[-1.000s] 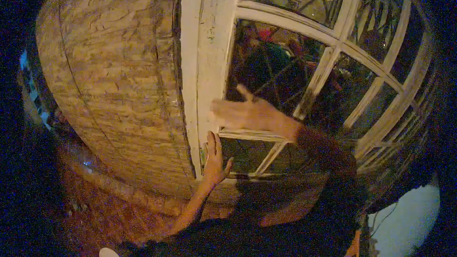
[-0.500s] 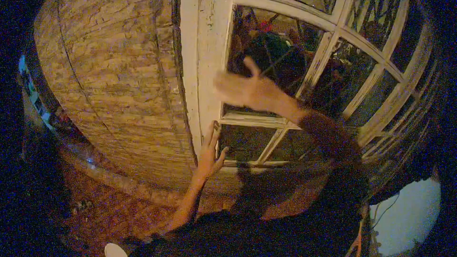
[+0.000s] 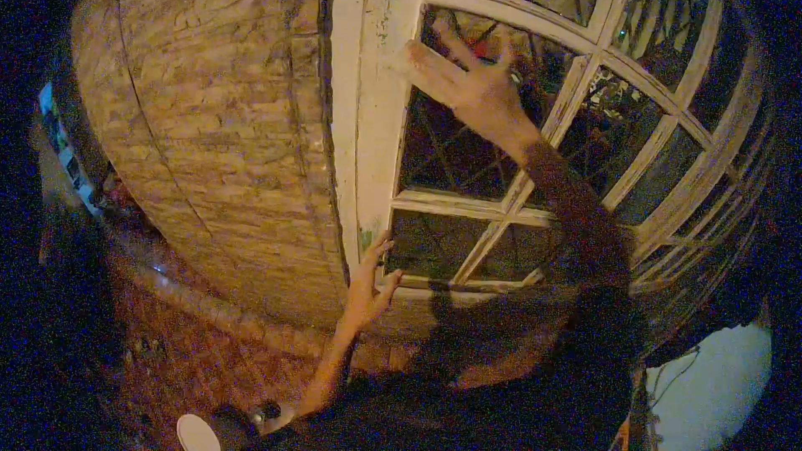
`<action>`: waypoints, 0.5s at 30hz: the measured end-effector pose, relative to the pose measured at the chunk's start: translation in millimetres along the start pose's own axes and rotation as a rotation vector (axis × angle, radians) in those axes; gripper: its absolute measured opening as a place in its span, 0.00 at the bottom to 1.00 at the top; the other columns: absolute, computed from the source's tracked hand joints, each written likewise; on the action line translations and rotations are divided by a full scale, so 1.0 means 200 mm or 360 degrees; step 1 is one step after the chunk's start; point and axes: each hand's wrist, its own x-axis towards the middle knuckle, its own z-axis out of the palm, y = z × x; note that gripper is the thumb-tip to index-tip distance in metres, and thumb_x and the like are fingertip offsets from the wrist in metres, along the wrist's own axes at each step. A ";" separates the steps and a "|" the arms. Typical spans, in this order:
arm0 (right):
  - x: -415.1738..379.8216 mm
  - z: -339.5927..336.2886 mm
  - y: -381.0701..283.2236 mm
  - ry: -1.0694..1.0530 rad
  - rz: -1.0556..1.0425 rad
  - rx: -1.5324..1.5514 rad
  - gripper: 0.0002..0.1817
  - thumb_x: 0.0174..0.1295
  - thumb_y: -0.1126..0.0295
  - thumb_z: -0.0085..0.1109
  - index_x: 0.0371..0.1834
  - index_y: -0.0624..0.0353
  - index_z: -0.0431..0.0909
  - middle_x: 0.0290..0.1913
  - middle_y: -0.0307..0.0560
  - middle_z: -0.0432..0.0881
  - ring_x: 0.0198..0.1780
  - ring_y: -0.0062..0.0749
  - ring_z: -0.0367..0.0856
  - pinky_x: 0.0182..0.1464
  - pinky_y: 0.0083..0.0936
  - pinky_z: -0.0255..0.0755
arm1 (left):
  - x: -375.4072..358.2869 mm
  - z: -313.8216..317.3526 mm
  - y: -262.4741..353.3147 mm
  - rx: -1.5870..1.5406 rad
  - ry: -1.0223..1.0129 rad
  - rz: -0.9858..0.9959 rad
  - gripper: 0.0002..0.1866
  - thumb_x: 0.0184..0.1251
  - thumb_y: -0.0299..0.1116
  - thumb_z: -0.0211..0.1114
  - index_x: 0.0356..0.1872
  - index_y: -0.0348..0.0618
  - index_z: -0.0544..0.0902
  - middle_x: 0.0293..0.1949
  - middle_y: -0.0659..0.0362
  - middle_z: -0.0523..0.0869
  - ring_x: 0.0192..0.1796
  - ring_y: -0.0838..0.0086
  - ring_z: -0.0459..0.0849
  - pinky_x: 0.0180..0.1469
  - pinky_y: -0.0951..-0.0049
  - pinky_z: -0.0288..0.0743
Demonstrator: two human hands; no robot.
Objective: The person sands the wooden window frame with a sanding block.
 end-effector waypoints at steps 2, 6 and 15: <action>-0.09 0.04 -0.15 -0.0094 -0.0219 0.0282 0.27 0.60 0.68 0.50 0.65 0.34 0.69 0.70 0.30 0.67 0.71 0.26 0.64 0.68 0.70 0.32 | -0.02 0.00 0.01 -0.0025 0.0036 0.0018 0.24 0.63 0.29 0.62 0.61 0.39 0.71 0.66 0.44 0.69 0.69 0.50 0.66 0.69 0.59 0.60; -0.19 -0.10 -0.38 -0.0260 -0.0464 0.0731 0.24 0.63 0.65 0.50 0.65 0.45 0.70 0.67 0.36 0.70 0.71 0.30 0.63 0.69 0.67 0.42 | -0.07 -0.02 -0.03 0.0069 0.0074 0.0018 0.26 0.64 0.32 0.62 0.63 0.39 0.69 0.65 0.45 0.71 0.67 0.52 0.69 0.68 0.60 0.62; -0.66 -0.53 -1.26 -0.0837 0.0746 0.2325 0.16 0.70 0.69 0.49 0.56 0.65 0.74 0.64 0.53 0.71 0.66 0.50 0.67 0.67 0.37 0.63 | -0.42 0.03 -0.32 -0.0473 0.0008 -0.0629 0.22 0.65 0.30 0.65 0.59 0.37 0.73 0.59 0.52 0.77 0.57 0.69 0.76 0.61 0.69 0.68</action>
